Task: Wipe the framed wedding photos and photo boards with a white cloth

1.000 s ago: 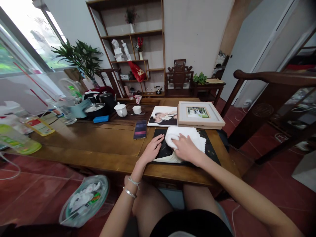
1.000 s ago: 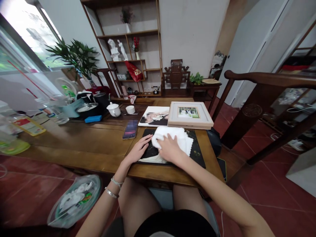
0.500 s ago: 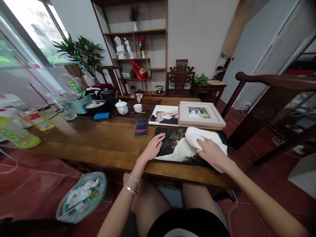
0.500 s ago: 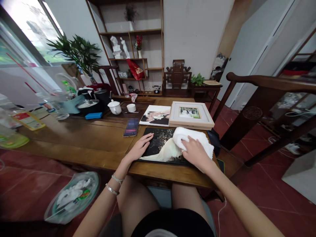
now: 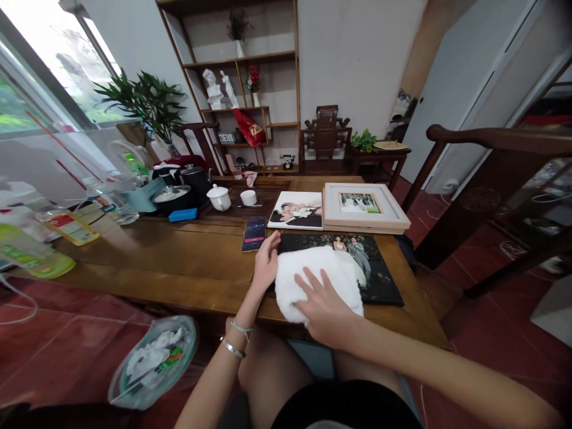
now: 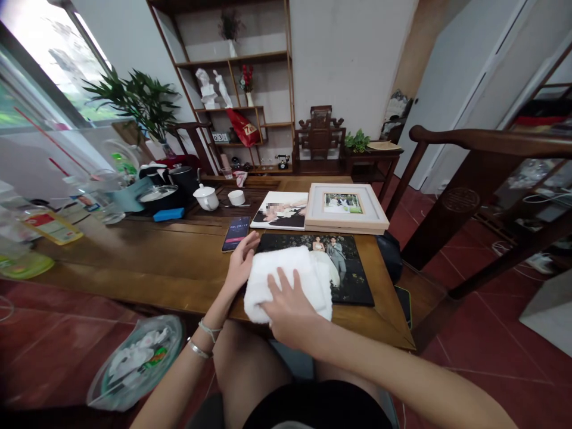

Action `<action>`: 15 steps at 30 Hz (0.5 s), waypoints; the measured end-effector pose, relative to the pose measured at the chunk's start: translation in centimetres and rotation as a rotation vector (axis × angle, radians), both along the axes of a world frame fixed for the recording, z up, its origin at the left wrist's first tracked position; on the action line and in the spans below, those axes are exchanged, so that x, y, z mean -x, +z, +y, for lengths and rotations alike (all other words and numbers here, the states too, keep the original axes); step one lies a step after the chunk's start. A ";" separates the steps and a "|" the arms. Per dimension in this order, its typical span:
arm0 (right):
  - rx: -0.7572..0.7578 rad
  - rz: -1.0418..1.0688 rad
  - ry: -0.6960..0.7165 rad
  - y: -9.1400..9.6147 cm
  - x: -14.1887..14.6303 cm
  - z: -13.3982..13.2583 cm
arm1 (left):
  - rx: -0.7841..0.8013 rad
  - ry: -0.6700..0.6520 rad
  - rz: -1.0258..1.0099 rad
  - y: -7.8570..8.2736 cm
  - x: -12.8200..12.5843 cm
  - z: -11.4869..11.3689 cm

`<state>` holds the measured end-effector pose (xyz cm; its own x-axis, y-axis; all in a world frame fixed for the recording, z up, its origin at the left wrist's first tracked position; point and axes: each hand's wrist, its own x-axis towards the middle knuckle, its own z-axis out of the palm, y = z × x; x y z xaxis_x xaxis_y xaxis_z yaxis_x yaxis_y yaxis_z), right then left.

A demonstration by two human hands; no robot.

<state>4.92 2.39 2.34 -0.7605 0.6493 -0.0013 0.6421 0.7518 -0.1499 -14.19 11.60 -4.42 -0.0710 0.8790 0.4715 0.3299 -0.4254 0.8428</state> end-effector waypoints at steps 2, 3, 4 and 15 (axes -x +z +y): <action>0.050 0.020 -0.014 0.0 -1.9 -1.2 | 0.032 -0.002 -0.025 -0.1 0.0 0.1; 0.072 0.013 -0.055 0.2 -3.0 -1.1 | 0.042 -0.005 -0.031 -0.2 -0.1 0.1; 0.081 -0.002 -0.112 0.4 -4.1 -0.6 | 0.048 -0.005 -0.032 -0.2 -0.1 0.1; -0.082 -0.068 -0.339 1.0 -2.5 7.0 | -0.027 -0.049 0.465 0.3 -0.4 -0.3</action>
